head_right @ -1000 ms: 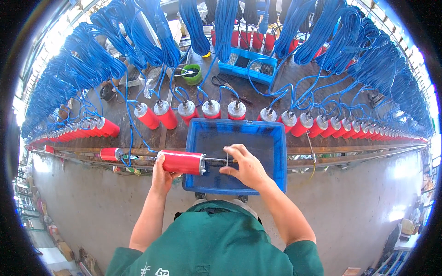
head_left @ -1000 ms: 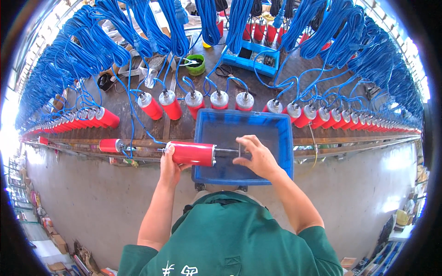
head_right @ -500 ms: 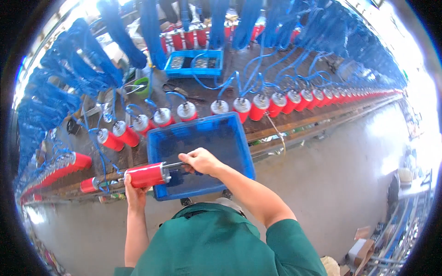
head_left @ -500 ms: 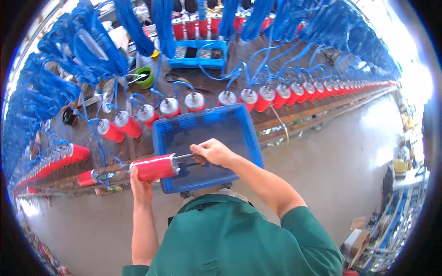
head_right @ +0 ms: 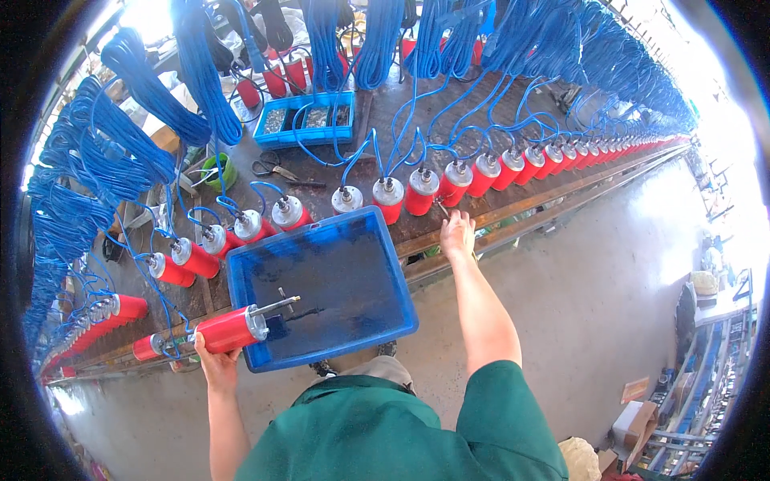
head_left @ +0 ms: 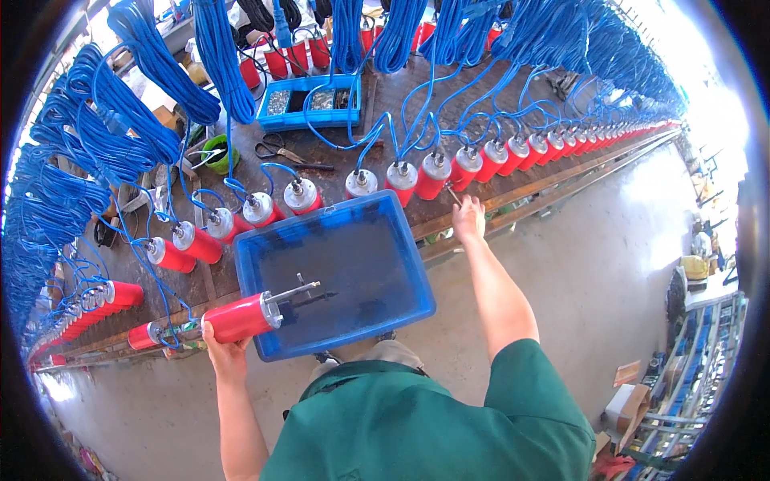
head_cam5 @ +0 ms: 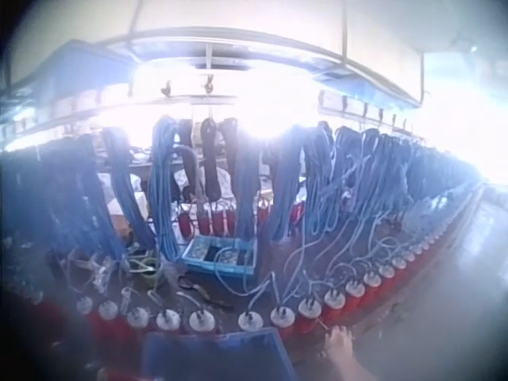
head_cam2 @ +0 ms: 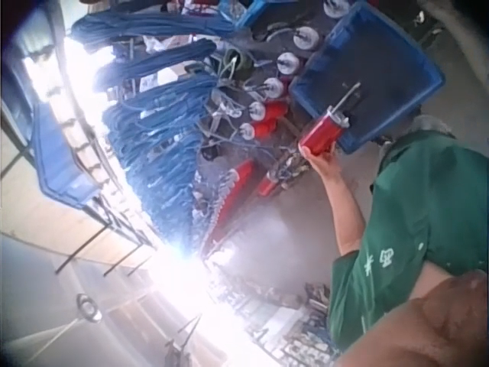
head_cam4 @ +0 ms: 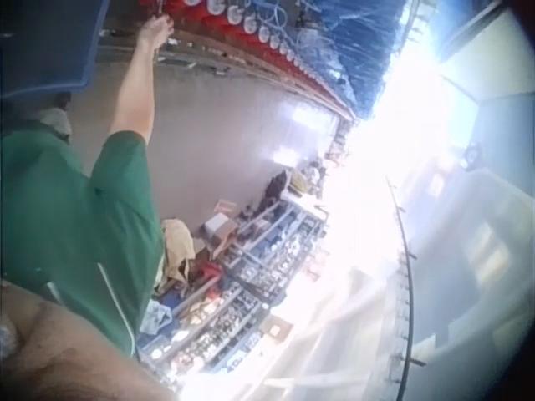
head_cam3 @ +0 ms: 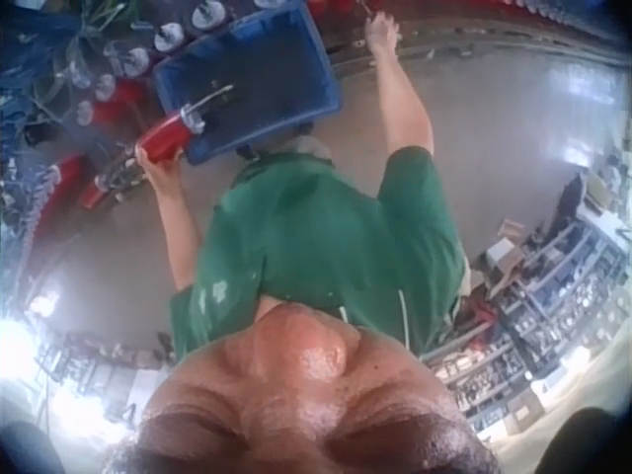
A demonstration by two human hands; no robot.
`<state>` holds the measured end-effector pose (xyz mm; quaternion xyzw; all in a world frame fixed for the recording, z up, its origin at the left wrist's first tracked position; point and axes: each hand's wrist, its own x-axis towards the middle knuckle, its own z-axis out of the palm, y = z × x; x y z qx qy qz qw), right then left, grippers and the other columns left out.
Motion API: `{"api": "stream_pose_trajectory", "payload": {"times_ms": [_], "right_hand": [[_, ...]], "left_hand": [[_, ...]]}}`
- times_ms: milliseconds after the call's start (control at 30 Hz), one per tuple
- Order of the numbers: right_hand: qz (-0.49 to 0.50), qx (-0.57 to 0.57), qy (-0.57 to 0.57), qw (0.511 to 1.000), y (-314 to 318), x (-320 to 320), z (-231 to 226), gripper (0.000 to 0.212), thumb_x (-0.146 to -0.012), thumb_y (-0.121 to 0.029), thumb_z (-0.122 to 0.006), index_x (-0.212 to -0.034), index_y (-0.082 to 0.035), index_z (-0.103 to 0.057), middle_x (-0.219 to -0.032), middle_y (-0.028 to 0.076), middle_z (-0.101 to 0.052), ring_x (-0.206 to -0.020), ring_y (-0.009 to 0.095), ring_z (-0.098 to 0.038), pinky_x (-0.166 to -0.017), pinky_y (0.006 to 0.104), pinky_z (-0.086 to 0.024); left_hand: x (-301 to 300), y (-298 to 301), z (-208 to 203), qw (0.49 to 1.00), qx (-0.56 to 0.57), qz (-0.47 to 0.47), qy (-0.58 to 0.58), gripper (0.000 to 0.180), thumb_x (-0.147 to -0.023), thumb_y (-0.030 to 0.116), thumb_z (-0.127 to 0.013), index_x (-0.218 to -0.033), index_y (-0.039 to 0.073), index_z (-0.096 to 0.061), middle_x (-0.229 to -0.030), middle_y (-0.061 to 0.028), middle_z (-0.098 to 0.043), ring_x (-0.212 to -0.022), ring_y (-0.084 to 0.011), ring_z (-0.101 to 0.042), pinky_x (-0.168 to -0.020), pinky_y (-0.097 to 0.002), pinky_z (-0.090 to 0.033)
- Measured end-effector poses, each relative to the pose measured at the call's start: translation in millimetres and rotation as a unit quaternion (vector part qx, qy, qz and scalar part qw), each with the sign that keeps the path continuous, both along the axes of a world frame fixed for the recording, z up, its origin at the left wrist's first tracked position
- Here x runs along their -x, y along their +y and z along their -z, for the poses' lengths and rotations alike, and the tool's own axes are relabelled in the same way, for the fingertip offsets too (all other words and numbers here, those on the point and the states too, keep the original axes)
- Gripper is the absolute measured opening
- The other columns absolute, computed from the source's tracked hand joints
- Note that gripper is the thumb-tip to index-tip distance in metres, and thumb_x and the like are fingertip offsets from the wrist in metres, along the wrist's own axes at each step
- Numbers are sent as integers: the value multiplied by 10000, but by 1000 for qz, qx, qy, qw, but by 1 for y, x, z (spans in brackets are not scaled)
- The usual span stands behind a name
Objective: The person submerges a red canister in a container of water by hand and holds it there. The person then removes it and uses a pen to mark a metal component on an assembly line before repeating the submerging process.
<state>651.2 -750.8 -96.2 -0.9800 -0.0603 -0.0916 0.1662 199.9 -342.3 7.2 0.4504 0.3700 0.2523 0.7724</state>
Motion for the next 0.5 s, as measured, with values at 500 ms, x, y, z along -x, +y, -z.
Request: {"api": "stream_pose_trajectory", "payload": {"times_ms": [500], "right_hand": [[-131, -536, 200, 810, -5, 113, -137, 318, -1152, -262, -511, -1446, -141, -533, -752, -33, -549, -553, 34, -408, -484, 203, -339]], "left_hand": [[-3, -7, -19, 1000, 8, -3, -11, 635, -1011, 662, -559, -1374, 141, -562, -1303, -107, -699, -1185, -283, -705, -950, -462, -616]]}}
